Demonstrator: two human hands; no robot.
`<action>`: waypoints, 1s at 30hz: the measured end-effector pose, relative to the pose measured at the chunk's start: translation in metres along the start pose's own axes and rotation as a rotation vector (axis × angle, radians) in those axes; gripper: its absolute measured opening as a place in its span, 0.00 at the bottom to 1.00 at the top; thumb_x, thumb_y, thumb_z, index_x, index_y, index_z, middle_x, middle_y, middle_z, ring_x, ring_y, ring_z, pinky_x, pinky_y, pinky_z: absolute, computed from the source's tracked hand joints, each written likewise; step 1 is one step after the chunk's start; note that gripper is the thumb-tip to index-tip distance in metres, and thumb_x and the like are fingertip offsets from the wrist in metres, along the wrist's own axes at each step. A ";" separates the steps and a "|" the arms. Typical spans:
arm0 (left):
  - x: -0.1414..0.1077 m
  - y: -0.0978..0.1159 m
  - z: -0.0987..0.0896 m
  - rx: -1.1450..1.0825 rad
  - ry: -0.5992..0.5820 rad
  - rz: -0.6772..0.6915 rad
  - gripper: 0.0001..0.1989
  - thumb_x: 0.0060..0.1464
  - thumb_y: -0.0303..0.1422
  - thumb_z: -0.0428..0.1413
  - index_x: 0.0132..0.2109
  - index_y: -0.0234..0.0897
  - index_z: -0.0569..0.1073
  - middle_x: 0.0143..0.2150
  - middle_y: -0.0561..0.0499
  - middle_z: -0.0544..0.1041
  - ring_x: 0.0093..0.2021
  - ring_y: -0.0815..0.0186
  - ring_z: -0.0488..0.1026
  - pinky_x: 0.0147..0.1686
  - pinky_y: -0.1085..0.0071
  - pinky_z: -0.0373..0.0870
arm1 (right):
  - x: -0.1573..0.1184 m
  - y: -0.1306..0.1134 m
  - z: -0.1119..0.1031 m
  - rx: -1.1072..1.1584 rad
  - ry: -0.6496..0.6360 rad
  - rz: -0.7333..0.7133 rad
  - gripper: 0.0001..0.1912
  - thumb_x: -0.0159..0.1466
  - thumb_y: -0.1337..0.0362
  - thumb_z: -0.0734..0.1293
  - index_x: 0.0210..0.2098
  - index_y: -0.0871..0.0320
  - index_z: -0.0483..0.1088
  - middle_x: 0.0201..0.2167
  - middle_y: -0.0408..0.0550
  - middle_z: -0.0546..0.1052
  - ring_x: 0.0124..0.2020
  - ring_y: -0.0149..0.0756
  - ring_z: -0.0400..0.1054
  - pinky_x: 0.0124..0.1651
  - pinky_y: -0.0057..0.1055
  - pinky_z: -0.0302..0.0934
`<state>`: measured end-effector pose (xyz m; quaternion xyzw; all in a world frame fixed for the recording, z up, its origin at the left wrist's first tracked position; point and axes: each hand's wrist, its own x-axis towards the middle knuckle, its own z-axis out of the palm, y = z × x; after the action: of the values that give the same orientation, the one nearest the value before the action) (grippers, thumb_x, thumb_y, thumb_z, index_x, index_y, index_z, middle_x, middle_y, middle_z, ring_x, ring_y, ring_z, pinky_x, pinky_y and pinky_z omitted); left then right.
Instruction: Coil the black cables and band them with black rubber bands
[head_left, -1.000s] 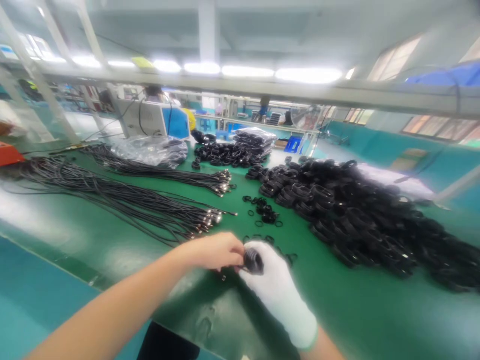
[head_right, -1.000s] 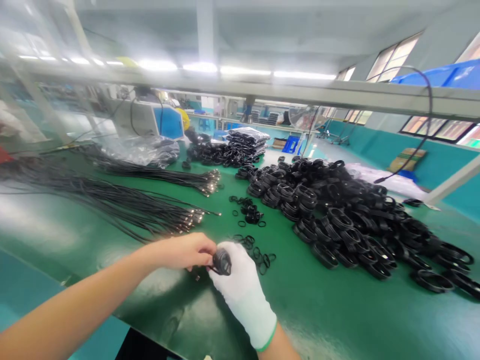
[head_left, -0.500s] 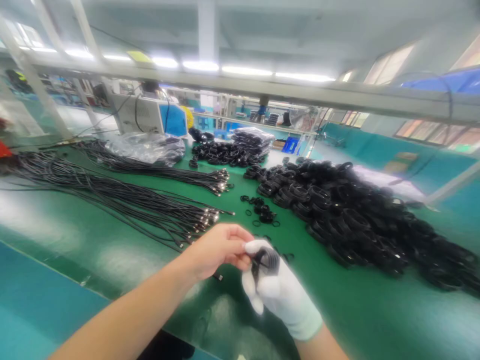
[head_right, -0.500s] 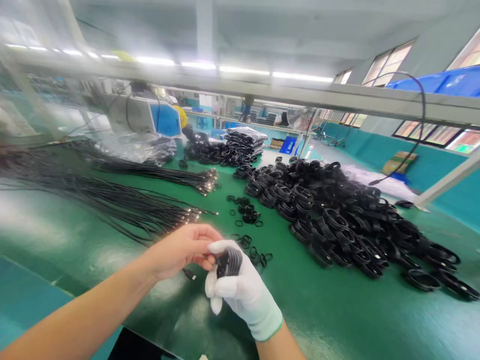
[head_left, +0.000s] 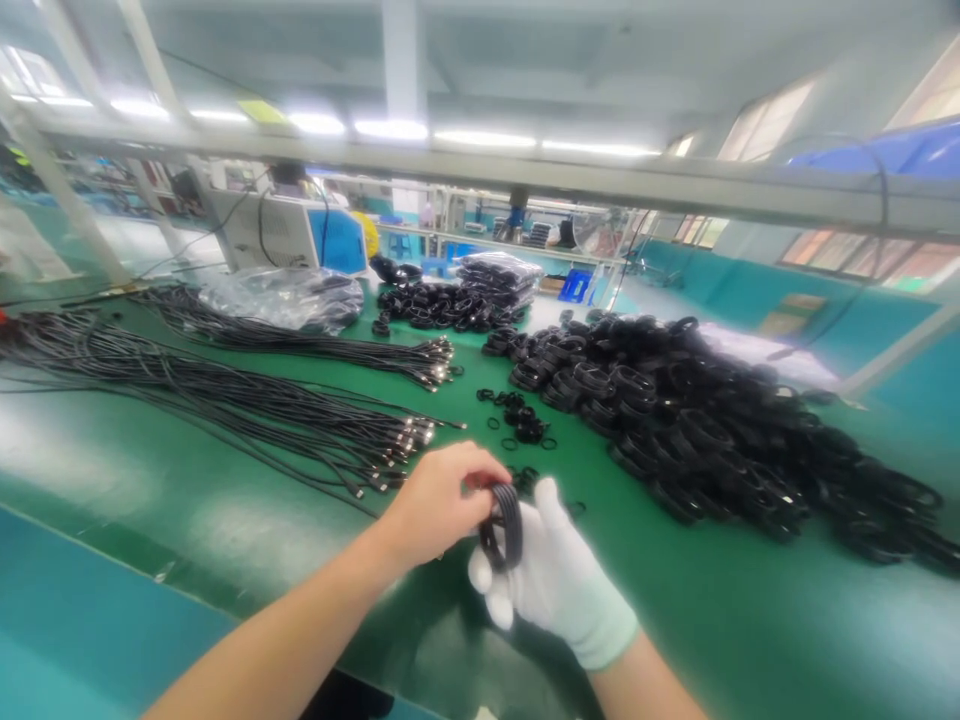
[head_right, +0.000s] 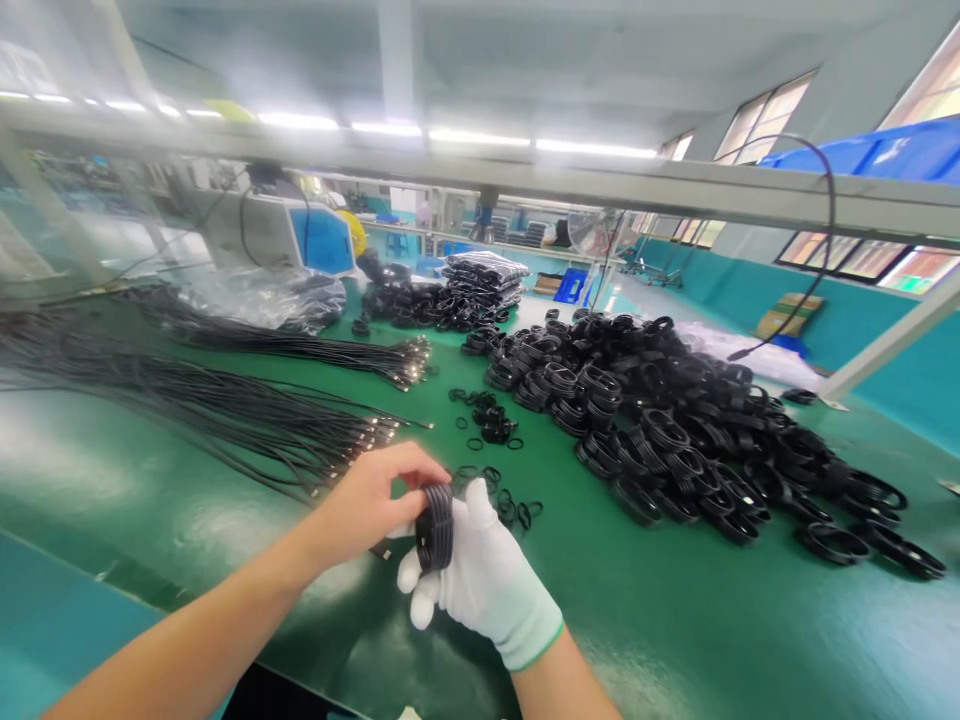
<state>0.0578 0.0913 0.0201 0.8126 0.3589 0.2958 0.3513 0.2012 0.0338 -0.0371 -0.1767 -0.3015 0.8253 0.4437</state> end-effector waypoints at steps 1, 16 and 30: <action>0.000 -0.003 0.000 0.001 0.009 -0.013 0.14 0.45 0.23 0.51 0.37 0.40 0.77 0.34 0.54 0.75 0.35 0.67 0.69 0.37 0.72 0.65 | 0.001 0.000 0.001 0.019 0.006 0.011 0.40 0.58 0.33 0.44 0.47 0.59 0.62 0.25 0.52 0.75 0.20 0.36 0.69 0.16 0.27 0.62; 0.000 -0.010 -0.003 -0.045 0.062 -0.113 0.11 0.44 0.25 0.51 0.34 0.38 0.76 0.31 0.54 0.75 0.32 0.68 0.68 0.33 0.74 0.64 | 0.002 0.004 0.005 0.273 -0.004 0.046 0.29 0.64 0.44 0.55 0.47 0.64 0.67 0.44 0.56 0.72 0.28 0.32 0.66 0.20 0.26 0.54; 0.001 -0.013 0.000 0.020 0.088 -0.123 0.10 0.43 0.26 0.51 0.33 0.38 0.76 0.30 0.53 0.75 0.31 0.67 0.68 0.32 0.72 0.63 | 0.005 0.009 0.005 0.262 0.044 0.065 0.22 0.65 0.49 0.57 0.43 0.62 0.68 0.37 0.52 0.76 0.23 0.29 0.65 0.16 0.22 0.53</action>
<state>0.0537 0.0980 0.0099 0.7787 0.4262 0.3055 0.3445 0.1901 0.0330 -0.0397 -0.1451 -0.1756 0.8673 0.4426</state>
